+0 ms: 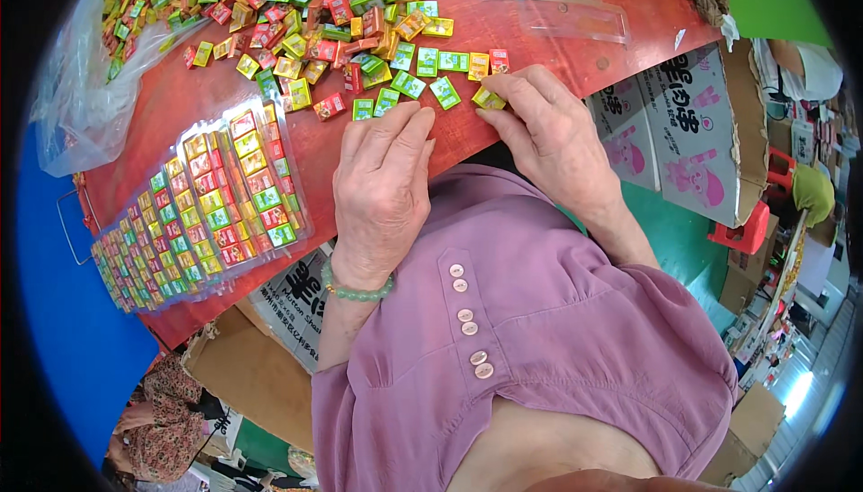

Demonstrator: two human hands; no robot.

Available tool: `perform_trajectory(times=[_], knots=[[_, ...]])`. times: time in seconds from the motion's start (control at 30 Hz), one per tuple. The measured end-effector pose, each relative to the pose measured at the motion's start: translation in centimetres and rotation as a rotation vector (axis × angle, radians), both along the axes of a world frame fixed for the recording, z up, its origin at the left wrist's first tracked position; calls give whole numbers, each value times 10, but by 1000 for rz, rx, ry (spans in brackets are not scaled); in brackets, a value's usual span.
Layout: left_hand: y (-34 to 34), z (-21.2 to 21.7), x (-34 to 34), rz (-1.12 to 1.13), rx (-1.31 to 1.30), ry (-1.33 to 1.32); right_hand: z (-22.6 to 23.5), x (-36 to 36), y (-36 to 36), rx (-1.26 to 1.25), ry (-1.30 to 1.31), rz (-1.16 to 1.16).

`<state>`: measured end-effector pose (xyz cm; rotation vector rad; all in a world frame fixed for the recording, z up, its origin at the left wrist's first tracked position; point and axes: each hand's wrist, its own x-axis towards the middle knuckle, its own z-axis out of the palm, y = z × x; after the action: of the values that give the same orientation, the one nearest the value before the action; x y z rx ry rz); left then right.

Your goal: The person is sorting and packaging small colorful square items into clear plastic sleeves on a work table.

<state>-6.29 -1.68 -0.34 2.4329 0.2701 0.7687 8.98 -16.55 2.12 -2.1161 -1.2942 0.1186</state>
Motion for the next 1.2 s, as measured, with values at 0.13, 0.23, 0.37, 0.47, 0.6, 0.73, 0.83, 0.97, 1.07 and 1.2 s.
perform_trajectory(times=[0.13,0.23,0.37,0.47,0.6,0.73,0.83,0.97,1.07,1.2], knots=[[-1,-2,0,36,12,0,-7,-3,2,8,-31,-26],[0,0,-2,65,36,13,-3,-7,5,16,46,14],[0,1,-9,110,16,25,-1,-9,4,23,70,51],[1,1,-14,124,-40,26,0,-11,3,-16,77,100],[3,6,-18,129,-41,29,-3,-19,8,2,55,181],[5,5,-27,148,-24,48,-1,-25,18,8,44,249],[6,8,-30,135,-11,70,2,-28,21,-6,84,265],[5,7,-31,141,-7,79,0,-30,24,6,93,287],[4,8,-31,146,-8,86,0,-31,26,9,92,308],[3,7,-28,140,4,96,-3,-34,28,1,82,336]])
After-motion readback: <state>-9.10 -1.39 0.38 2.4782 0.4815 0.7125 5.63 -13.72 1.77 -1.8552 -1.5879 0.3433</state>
